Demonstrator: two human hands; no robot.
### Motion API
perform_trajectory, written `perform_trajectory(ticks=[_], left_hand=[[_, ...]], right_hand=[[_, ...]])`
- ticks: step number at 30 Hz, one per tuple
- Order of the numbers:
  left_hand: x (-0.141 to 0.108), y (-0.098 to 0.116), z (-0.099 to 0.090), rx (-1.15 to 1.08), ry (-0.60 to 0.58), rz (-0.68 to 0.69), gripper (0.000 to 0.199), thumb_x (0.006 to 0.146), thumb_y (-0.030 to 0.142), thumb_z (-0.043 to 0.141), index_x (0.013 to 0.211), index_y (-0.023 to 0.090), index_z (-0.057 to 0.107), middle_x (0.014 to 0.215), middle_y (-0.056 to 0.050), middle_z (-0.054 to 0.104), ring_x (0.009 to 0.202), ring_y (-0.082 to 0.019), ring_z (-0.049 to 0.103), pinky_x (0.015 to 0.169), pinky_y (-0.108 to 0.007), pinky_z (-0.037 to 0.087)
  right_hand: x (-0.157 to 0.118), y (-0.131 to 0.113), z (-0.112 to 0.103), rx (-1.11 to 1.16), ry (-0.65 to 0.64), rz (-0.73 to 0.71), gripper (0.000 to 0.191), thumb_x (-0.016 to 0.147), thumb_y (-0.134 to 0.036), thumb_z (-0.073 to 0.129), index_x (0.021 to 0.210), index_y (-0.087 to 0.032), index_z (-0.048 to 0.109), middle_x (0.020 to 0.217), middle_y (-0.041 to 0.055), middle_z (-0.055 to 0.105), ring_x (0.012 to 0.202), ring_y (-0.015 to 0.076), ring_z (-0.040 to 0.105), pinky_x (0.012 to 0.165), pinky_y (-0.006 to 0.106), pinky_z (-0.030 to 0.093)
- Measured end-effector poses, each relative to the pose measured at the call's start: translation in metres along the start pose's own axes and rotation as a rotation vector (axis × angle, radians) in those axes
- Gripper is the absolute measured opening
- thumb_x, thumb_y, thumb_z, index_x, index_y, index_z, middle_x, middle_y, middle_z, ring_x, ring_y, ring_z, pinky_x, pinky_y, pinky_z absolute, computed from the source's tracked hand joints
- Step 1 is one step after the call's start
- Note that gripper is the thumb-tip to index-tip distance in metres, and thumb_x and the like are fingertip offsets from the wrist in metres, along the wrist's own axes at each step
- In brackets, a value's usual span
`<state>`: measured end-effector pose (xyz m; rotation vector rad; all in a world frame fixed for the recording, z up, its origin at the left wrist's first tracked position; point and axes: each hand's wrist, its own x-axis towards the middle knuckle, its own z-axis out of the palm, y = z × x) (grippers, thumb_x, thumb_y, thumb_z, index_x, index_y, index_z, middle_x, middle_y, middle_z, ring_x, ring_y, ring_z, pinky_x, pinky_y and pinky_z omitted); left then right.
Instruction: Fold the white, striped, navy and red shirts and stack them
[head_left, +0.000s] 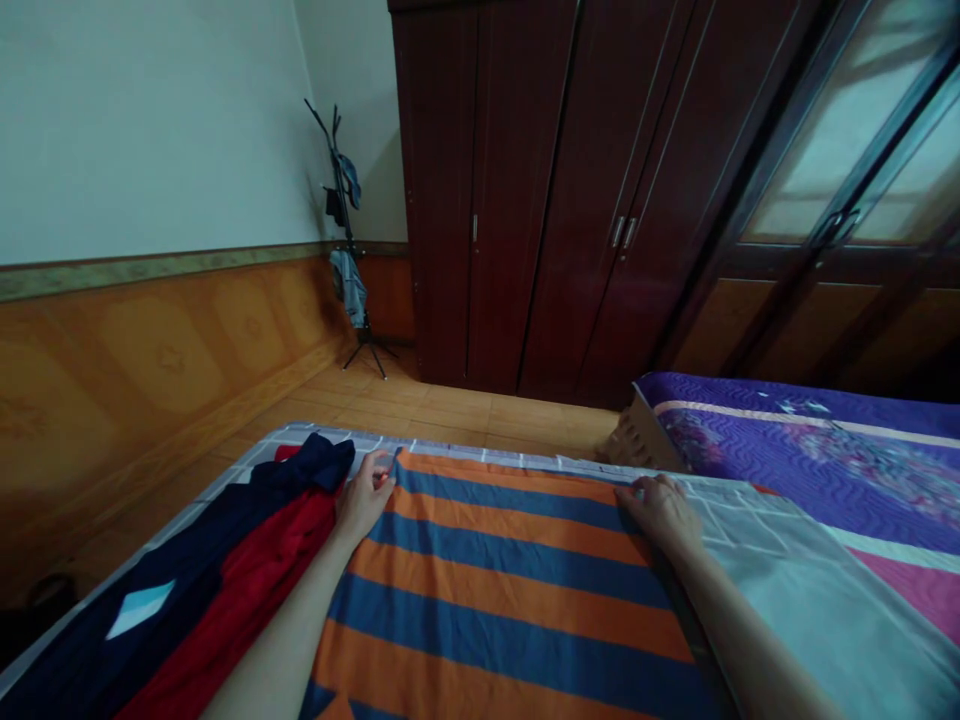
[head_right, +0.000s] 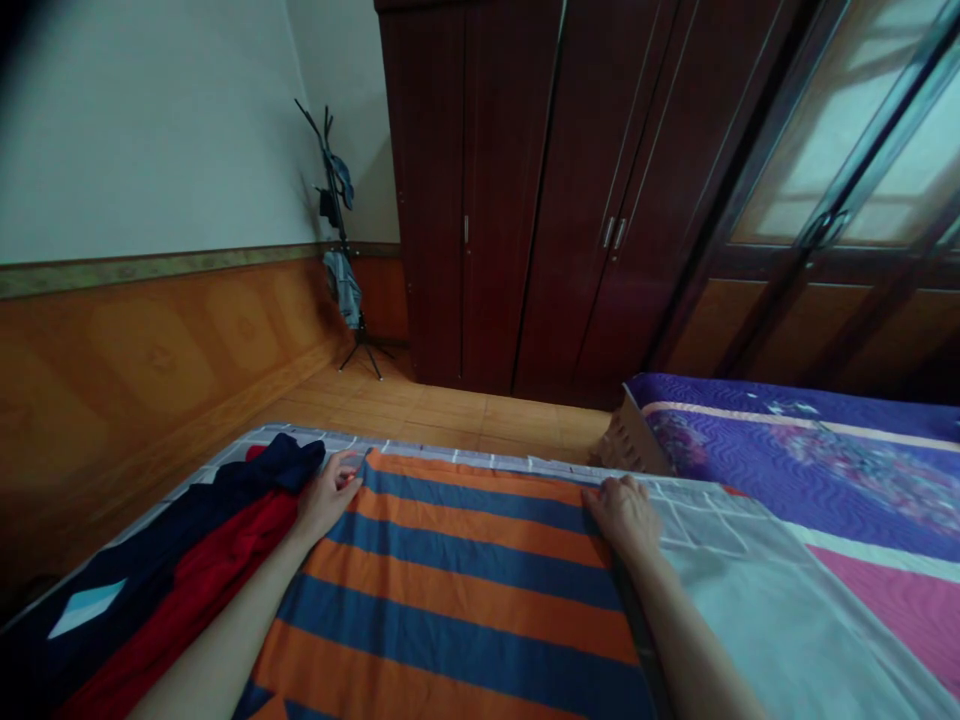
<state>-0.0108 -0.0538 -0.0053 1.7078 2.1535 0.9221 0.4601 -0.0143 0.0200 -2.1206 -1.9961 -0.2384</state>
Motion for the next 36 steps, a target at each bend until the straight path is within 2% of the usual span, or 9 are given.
perform_trajectory(ticks=[6, 9, 17, 21, 23, 26, 30, 34, 36], left_hand=[[0.001, -0.004, 0.004, -0.047, 0.027, 0.088, 0.016, 0.079, 0.015, 0.049, 0.09, 0.023, 0.058, 0.091, 0.001, 0.068, 0.086, -0.016, 0.064, 0.075, -0.025, 0.048], [0.001, -0.004, 0.003, -0.034, 0.022, 0.122, 0.021, 0.078, 0.009, 0.043, 0.076, 0.021, 0.06, 0.086, 0.001, 0.066, 0.086, -0.015, 0.063, 0.081, -0.026, 0.047], [-0.002, 0.0, 0.0, -0.001, 0.012, 0.209, 0.029, 0.084, 0.014, 0.044, 0.1, 0.021, 0.067, 0.107, -0.003, 0.065, 0.1, -0.017, 0.06, 0.09, -0.029, 0.046], [-0.002, -0.001, 0.003, 0.031, 0.004, 0.265, 0.035, 0.081, 0.01, 0.046, 0.107, 0.022, 0.067, 0.114, -0.003, 0.063, 0.111, -0.019, 0.054, 0.1, -0.034, 0.039], [-0.002, -0.001, 0.004, 0.056, 0.008, 0.275, 0.038, 0.08, 0.009, 0.047, 0.11, 0.023, 0.066, 0.118, -0.004, 0.062, 0.115, -0.021, 0.051, 0.102, -0.037, 0.037], [-0.002, -0.001, 0.006, 0.093, 0.02, 0.284, 0.039, 0.08, 0.009, 0.047, 0.113, 0.023, 0.065, 0.121, -0.005, 0.06, 0.117, -0.022, 0.049, 0.103, -0.04, 0.036], [-0.001, -0.004, 0.007, 0.099, 0.015, 0.292, 0.04, 0.08, 0.009, 0.047, 0.113, 0.023, 0.064, 0.12, -0.006, 0.06, 0.116, -0.021, 0.05, 0.103, -0.039, 0.037], [-0.001, -0.006, 0.009, 0.087, 0.004, 0.304, 0.04, 0.079, 0.008, 0.046, 0.113, 0.022, 0.064, 0.121, -0.006, 0.059, 0.117, -0.021, 0.05, 0.103, -0.038, 0.037], [0.0, -0.005, 0.009, 0.08, 0.001, 0.306, 0.04, 0.079, 0.008, 0.046, 0.113, 0.022, 0.064, 0.12, -0.006, 0.06, 0.115, -0.02, 0.051, 0.102, -0.038, 0.038]], right_hand=[[0.006, 0.005, 0.004, 0.074, -0.015, 0.023, 0.035, 0.081, -0.045, 0.046, 0.075, -0.02, 0.069, 0.087, 0.0129, 0.066, 0.09, 0.0297, 0.06, 0.068, 0.035, 0.044], [0.011, 0.008, 0.003, 0.107, -0.021, 0.065, 0.037, 0.081, -0.044, 0.043, 0.074, -0.02, 0.07, 0.076, 0.012, 0.067, 0.078, 0.0271, 0.063, 0.061, 0.033, 0.043], [0.013, 0.012, 0.002, 0.139, -0.016, 0.1, 0.04, 0.081, -0.044, 0.04, 0.083, -0.018, 0.07, 0.082, 0.0136, 0.069, 0.079, 0.0298, 0.065, 0.057, 0.033, 0.043], [0.016, 0.014, 0.008, 0.202, 0.038, -0.152, 0.045, 0.08, -0.041, 0.045, 0.111, -0.015, 0.064, 0.101, 0.0126, 0.066, 0.096, 0.0278, 0.06, 0.08, 0.035, 0.045], [0.016, 0.014, 0.011, 0.218, 0.013, -0.276, 0.039, 0.08, -0.04, 0.046, 0.103, -0.017, 0.066, 0.098, 0.0107, 0.066, 0.094, 0.0268, 0.06, 0.083, 0.036, 0.044], [0.015, 0.012, 0.013, 0.195, -0.019, -0.294, 0.03, 0.082, -0.037, 0.043, 0.083, -0.02, 0.068, 0.089, 0.0089, 0.065, 0.087, 0.0253, 0.06, 0.077, 0.034, 0.045], [0.013, 0.008, 0.014, 0.159, 0.022, -0.301, 0.031, 0.084, -0.036, 0.044, 0.097, -0.019, 0.066, 0.097, 0.0099, 0.064, 0.094, 0.0256, 0.058, 0.079, 0.034, 0.044], [0.013, 0.007, 0.016, 0.112, -0.018, -0.3, 0.028, 0.086, -0.034, 0.043, 0.086, -0.019, 0.067, 0.09, 0.009, 0.064, 0.091, 0.0248, 0.058, 0.08, 0.033, 0.043], [0.013, 0.006, 0.016, 0.101, 0.009, -0.292, 0.028, 0.086, -0.031, 0.042, 0.093, -0.018, 0.066, 0.093, 0.0097, 0.064, 0.092, 0.0248, 0.058, 0.08, 0.033, 0.043]])
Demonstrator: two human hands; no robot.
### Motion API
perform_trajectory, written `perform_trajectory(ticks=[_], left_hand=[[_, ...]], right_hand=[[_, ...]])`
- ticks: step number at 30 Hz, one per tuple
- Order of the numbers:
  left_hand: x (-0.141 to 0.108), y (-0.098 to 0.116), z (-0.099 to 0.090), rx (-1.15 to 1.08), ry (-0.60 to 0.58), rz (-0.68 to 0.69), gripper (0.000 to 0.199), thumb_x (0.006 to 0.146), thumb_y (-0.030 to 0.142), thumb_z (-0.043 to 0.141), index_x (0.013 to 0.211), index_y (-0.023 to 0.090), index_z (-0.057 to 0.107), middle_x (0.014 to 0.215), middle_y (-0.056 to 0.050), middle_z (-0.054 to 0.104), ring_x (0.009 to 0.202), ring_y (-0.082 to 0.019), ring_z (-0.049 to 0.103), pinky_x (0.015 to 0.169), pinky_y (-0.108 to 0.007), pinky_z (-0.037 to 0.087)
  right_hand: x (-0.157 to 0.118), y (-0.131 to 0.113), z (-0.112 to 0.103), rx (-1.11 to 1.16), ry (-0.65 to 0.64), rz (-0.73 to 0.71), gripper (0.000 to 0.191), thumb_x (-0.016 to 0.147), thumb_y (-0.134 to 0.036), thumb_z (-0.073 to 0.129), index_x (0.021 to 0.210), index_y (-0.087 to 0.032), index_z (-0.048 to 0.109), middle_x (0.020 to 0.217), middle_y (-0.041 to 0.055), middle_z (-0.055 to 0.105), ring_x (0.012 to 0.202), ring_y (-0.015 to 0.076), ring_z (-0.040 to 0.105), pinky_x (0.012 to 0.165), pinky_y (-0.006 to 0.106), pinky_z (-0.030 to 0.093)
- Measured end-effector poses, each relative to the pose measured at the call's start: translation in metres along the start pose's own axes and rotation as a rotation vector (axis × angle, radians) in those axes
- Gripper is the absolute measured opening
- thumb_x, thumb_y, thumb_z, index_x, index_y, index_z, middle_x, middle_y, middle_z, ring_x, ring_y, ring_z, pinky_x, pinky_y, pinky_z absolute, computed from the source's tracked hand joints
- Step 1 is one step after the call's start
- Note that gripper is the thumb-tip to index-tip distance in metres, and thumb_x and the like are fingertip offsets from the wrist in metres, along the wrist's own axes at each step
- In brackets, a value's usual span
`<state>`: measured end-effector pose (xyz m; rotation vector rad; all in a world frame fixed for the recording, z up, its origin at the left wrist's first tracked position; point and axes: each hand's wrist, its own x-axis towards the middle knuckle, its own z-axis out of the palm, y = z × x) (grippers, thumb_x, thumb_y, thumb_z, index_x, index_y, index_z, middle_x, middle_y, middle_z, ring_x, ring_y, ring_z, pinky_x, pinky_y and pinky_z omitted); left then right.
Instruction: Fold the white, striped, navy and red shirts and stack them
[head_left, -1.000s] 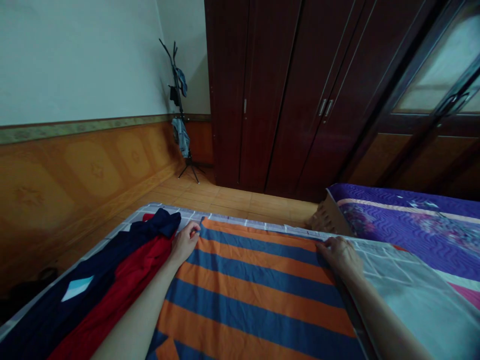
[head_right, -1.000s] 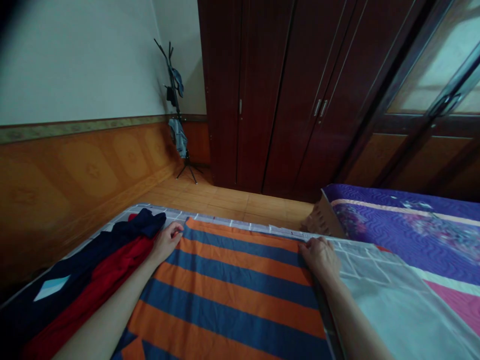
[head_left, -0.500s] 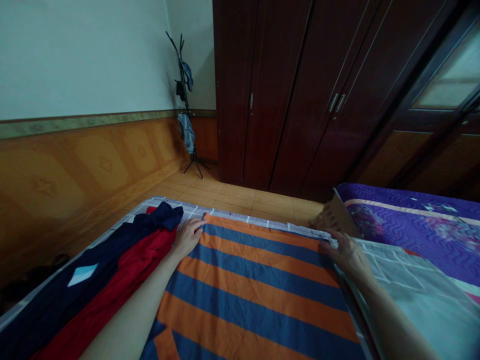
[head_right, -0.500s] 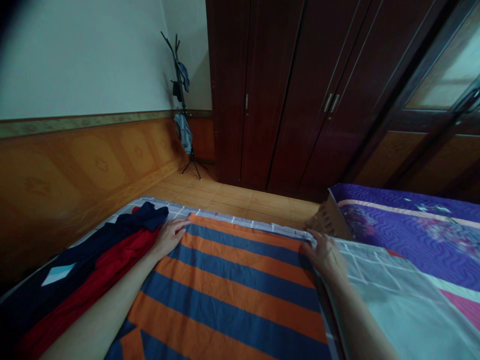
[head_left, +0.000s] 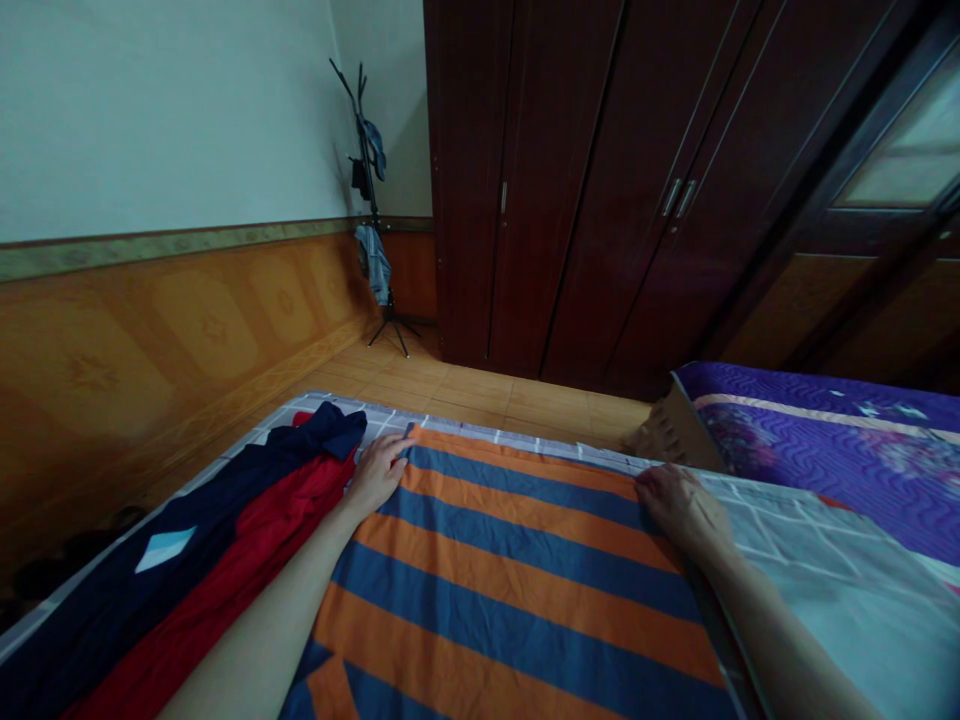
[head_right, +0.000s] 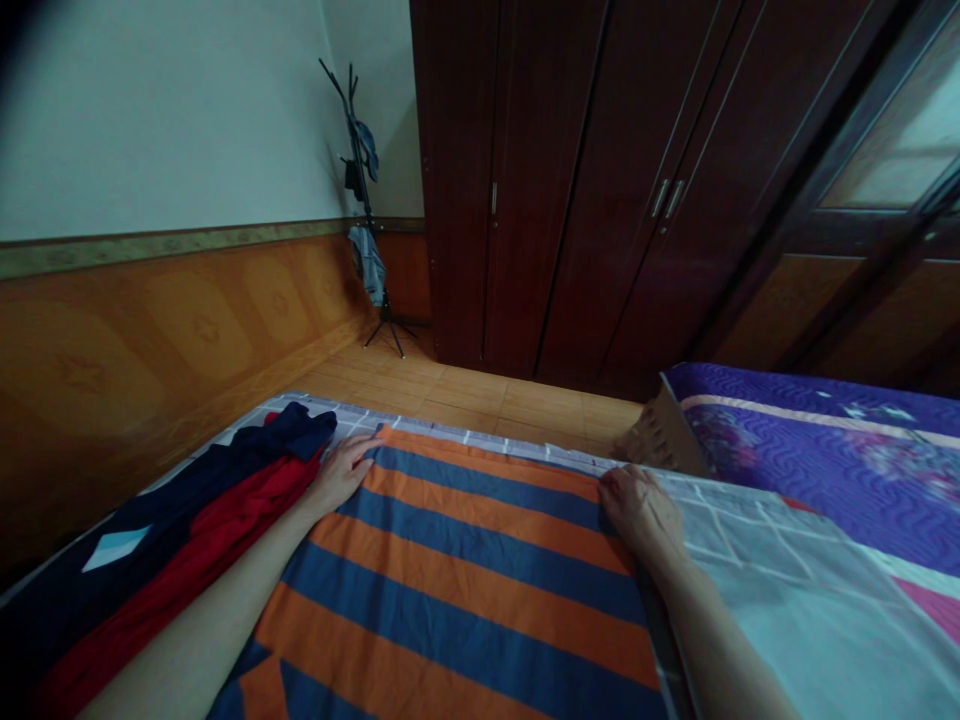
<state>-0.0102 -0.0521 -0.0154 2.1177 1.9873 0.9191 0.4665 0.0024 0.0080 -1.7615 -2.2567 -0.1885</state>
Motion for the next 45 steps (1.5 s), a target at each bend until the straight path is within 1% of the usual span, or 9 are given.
perform_trajectory(ticks=[2, 6, 8, 11, 17, 23, 33, 39, 45], left_hand=[[0.0, 0.001, -0.001, -0.008, 0.002, -0.002, 0.039, 0.079, 0.009, 0.046, 0.11, 0.023, 0.065, 0.117, -0.005, 0.061, 0.113, -0.02, 0.053, 0.101, -0.037, 0.039], [0.001, 0.003, -0.003, -0.029, 0.002, 0.001, 0.032, 0.079, 0.009, 0.046, 0.098, 0.022, 0.068, 0.107, -0.005, 0.064, 0.107, -0.019, 0.055, 0.097, -0.035, 0.042], [0.0, 0.004, -0.004, -0.039, 0.004, 0.0, 0.03, 0.078, 0.008, 0.047, 0.095, 0.021, 0.067, 0.104, -0.004, 0.064, 0.104, -0.019, 0.056, 0.096, -0.034, 0.043], [0.0, 0.007, -0.006, -0.053, 0.01, -0.007, 0.029, 0.077, 0.009, 0.047, 0.095, 0.021, 0.067, 0.104, -0.004, 0.065, 0.103, -0.019, 0.057, 0.095, -0.034, 0.043], [0.0, 0.01, -0.007, -0.081, 0.033, -0.023, 0.028, 0.077, 0.009, 0.046, 0.092, 0.021, 0.067, 0.101, -0.003, 0.066, 0.1, -0.018, 0.058, 0.092, -0.032, 0.045], [0.0, 0.011, -0.008, -0.095, 0.058, -0.024, 0.027, 0.076, 0.009, 0.047, 0.091, 0.02, 0.066, 0.099, -0.004, 0.066, 0.097, -0.018, 0.06, 0.089, -0.03, 0.046], [-0.001, 0.007, -0.007, -0.081, 0.058, -0.007, 0.025, 0.078, 0.009, 0.046, 0.087, 0.019, 0.067, 0.093, -0.004, 0.066, 0.093, -0.018, 0.06, 0.087, -0.031, 0.046], [-0.001, 0.002, -0.004, -0.068, 0.073, -0.023, 0.023, 0.079, 0.011, 0.047, 0.088, 0.019, 0.067, 0.091, -0.004, 0.067, 0.092, -0.019, 0.06, 0.085, -0.032, 0.046], [-0.001, 0.003, -0.005, -0.052, 0.072, -0.02, 0.024, 0.08, 0.012, 0.047, 0.089, 0.019, 0.068, 0.092, -0.004, 0.067, 0.091, -0.019, 0.061, 0.084, -0.031, 0.047]], right_hand=[[0.0, -0.001, 0.0, -0.009, 0.018, 0.001, 0.03, 0.086, -0.03, 0.041, 0.097, -0.018, 0.065, 0.094, 0.01, 0.064, 0.093, 0.0249, 0.057, 0.078, 0.033, 0.043], [0.001, 0.0, 0.001, -0.011, -0.015, 0.011, 0.028, 0.086, -0.029, 0.04, 0.08, -0.019, 0.065, 0.084, 0.0083, 0.063, 0.086, 0.0235, 0.058, 0.075, 0.032, 0.042], [0.001, 0.002, 0.001, 0.005, -0.003, 0.008, 0.026, 0.085, -0.028, 0.041, 0.085, -0.019, 0.065, 0.087, 0.0085, 0.063, 0.087, 0.0232, 0.058, 0.077, 0.031, 0.042], [0.002, 0.005, 0.002, 0.011, 0.022, -0.012, 0.027, 0.084, -0.03, 0.045, 0.098, -0.017, 0.064, 0.094, 0.0101, 0.063, 0.093, 0.0247, 0.057, 0.08, 0.032, 0.042], [0.002, 0.005, 0.0, -0.012, -0.003, 0.014, 0.024, 0.085, -0.032, 0.043, 0.077, -0.02, 0.062, 0.083, 0.0072, 0.061, 0.084, 0.0233, 0.057, 0.072, 0.031, 0.042], [0.001, 0.004, -0.002, -0.001, -0.001, -0.01, 0.023, 0.084, -0.033, 0.046, 0.091, -0.018, 0.063, 0.09, 0.0082, 0.061, 0.089, 0.0235, 0.057, 0.075, 0.031, 0.041], [-0.001, -0.002, -0.006, -0.075, 0.05, 0.051, 0.021, 0.084, -0.026, 0.042, 0.075, -0.018, 0.059, 0.082, 0.0078, 0.061, 0.08, 0.0215, 0.056, 0.065, 0.029, 0.037], [0.001, 0.01, -0.001, 0.023, 0.06, 0.021, 0.025, 0.083, -0.034, 0.047, 0.091, -0.017, 0.064, 0.086, 0.0073, 0.063, 0.083, 0.0216, 0.058, 0.071, 0.029, 0.04], [0.0, 0.007, 0.002, 0.022, 0.045, 0.009, 0.025, 0.083, -0.035, 0.047, 0.083, -0.02, 0.067, 0.082, 0.006, 0.062, 0.081, 0.0219, 0.058, 0.069, 0.03, 0.041]])
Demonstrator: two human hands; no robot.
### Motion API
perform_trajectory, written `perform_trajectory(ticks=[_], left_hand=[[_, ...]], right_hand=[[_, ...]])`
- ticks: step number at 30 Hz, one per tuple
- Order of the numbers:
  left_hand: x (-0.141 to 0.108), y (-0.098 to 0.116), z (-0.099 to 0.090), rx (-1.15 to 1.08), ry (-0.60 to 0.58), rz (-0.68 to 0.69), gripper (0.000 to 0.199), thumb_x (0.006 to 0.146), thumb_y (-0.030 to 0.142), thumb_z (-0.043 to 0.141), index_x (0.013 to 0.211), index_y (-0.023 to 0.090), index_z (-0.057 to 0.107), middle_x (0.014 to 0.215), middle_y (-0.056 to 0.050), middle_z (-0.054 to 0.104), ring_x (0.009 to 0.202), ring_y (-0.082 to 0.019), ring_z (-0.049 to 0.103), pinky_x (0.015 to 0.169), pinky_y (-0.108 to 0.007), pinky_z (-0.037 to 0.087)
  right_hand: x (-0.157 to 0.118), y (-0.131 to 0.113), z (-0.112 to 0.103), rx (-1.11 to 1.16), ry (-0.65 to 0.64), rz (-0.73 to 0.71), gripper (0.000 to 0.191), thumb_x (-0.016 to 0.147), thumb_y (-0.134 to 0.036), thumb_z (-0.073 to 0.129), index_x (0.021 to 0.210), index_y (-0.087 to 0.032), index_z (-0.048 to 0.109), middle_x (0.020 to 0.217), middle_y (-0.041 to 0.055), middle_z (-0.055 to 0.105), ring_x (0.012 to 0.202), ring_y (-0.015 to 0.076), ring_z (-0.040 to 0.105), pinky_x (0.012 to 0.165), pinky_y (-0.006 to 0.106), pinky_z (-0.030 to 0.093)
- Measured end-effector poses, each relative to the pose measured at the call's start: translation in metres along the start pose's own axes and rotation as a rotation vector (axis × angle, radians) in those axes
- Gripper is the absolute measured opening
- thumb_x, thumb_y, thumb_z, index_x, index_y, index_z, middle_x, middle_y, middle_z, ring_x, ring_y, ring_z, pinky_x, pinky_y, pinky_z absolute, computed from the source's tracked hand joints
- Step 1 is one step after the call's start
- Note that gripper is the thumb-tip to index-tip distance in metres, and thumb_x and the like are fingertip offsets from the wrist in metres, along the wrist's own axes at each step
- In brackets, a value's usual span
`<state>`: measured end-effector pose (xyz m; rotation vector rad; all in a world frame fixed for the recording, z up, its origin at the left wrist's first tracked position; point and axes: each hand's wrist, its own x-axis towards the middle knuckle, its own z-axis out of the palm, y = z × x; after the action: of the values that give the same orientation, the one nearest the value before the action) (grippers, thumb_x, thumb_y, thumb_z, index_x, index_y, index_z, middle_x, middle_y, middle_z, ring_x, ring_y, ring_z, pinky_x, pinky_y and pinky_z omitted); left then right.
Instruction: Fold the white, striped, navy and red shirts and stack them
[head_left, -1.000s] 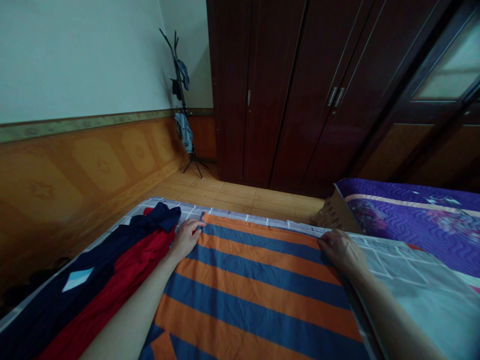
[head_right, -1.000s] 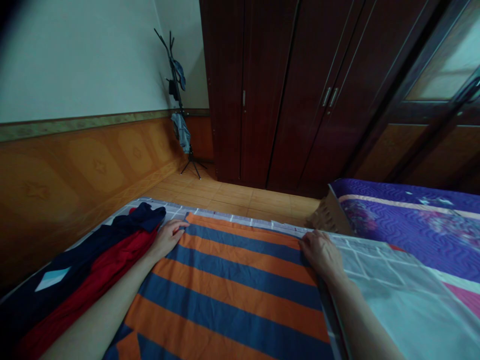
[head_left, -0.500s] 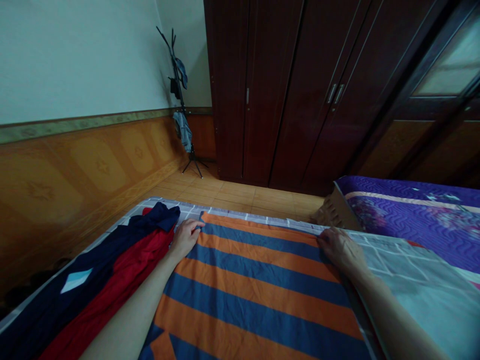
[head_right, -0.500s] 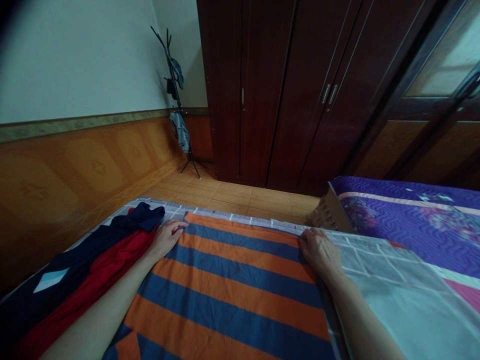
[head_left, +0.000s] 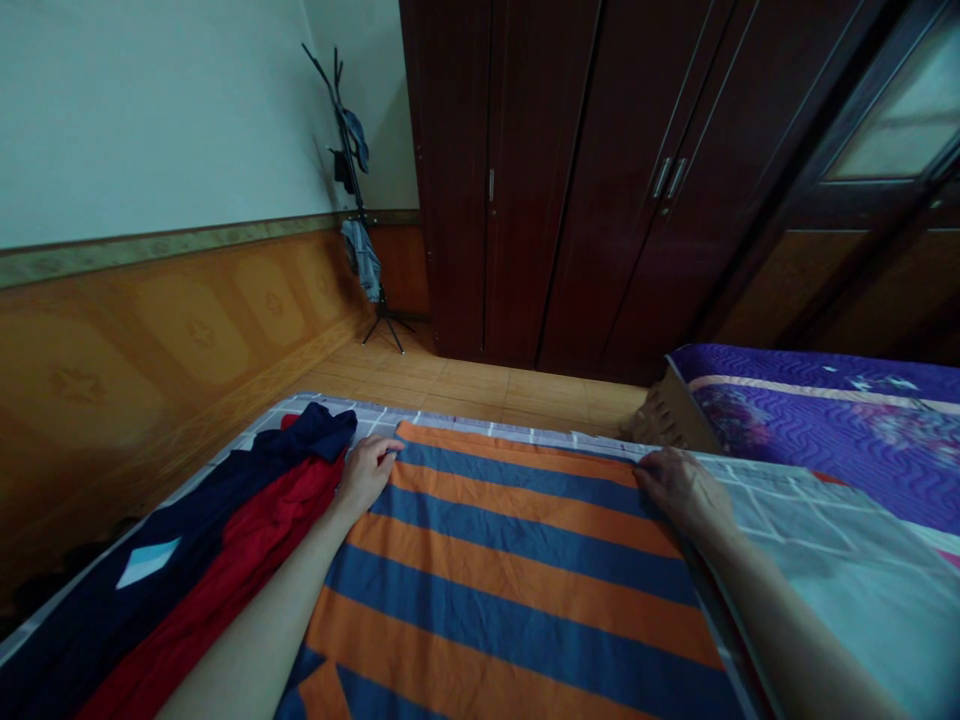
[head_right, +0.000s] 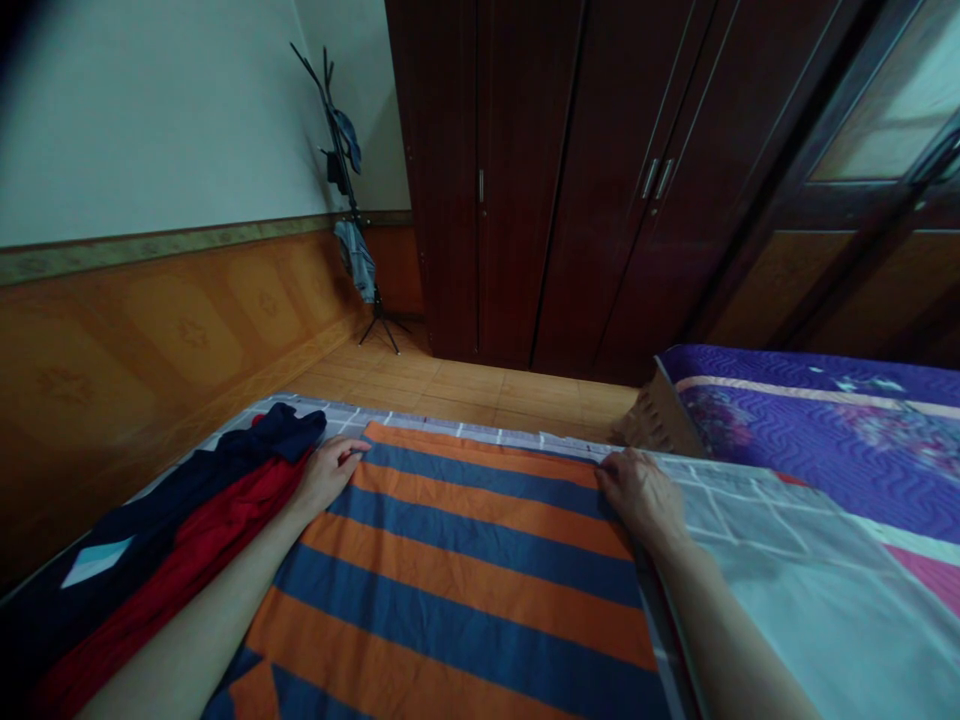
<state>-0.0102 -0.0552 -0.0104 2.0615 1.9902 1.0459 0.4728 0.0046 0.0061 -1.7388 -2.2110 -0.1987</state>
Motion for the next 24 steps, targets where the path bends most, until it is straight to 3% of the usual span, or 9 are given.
perform_trajectory(ticks=[6, 11, 18, 21, 24], left_hand=[[0.0, 0.002, -0.002, 0.043, 0.013, -0.003, 0.029, 0.083, 0.011, 0.045, 0.101, 0.018, 0.066, 0.1, -0.005, 0.065, 0.096, -0.017, 0.06, 0.087, -0.03, 0.048], [0.0, 0.002, 0.001, 0.136, -0.014, 0.004, 0.031, 0.082, 0.009, 0.048, 0.106, 0.016, 0.066, 0.1, -0.007, 0.065, 0.098, -0.02, 0.058, 0.091, -0.034, 0.044], [-0.001, 0.005, 0.003, 0.207, -0.026, 0.001, 0.026, 0.085, 0.022, 0.056, 0.109, 0.02, 0.064, 0.1, -0.007, 0.063, 0.098, -0.022, 0.056, 0.088, -0.035, 0.043], [-0.002, 0.009, 0.002, 0.213, -0.028, 0.007, 0.025, 0.084, 0.023, 0.057, 0.108, 0.021, 0.065, 0.099, -0.006, 0.062, 0.097, -0.021, 0.055, 0.088, -0.034, 0.042], [-0.003, 0.011, 0.001, 0.215, -0.027, 0.002, 0.024, 0.084, 0.025, 0.058, 0.107, 0.02, 0.064, 0.098, -0.007, 0.061, 0.098, -0.021, 0.055, 0.088, -0.033, 0.041]], right_hand=[[-0.002, -0.004, -0.008, -0.02, 0.094, 0.082, 0.029, 0.086, -0.035, 0.044, 0.084, -0.02, 0.068, 0.084, 0.0068, 0.063, 0.082, 0.0224, 0.059, 0.063, 0.029, 0.04], [-0.003, -0.007, -0.012, -0.13, 0.045, 0.198, 0.03, 0.087, -0.033, 0.043, 0.08, -0.021, 0.069, 0.084, 0.0082, 0.064, 0.082, 0.0238, 0.06, 0.059, 0.03, 0.037], [-0.007, -0.012, -0.013, -0.176, 0.05, 0.078, 0.032, 0.086, -0.033, 0.047, 0.106, -0.016, 0.066, 0.095, 0.0105, 0.064, 0.093, 0.0267, 0.059, 0.071, 0.033, 0.045], [-0.004, -0.035, -0.027, -0.167, 0.052, -0.007, 0.033, 0.087, -0.03, 0.047, 0.108, -0.012, 0.065, 0.098, 0.0126, 0.064, 0.095, 0.028, 0.058, 0.078, 0.035, 0.046], [0.007, -0.082, -0.036, -0.065, -0.064, -0.097, 0.032, 0.088, -0.026, 0.045, 0.108, -0.01, 0.065, 0.101, 0.0144, 0.065, 0.097, 0.027, 0.059, 0.082, 0.034, 0.045]])
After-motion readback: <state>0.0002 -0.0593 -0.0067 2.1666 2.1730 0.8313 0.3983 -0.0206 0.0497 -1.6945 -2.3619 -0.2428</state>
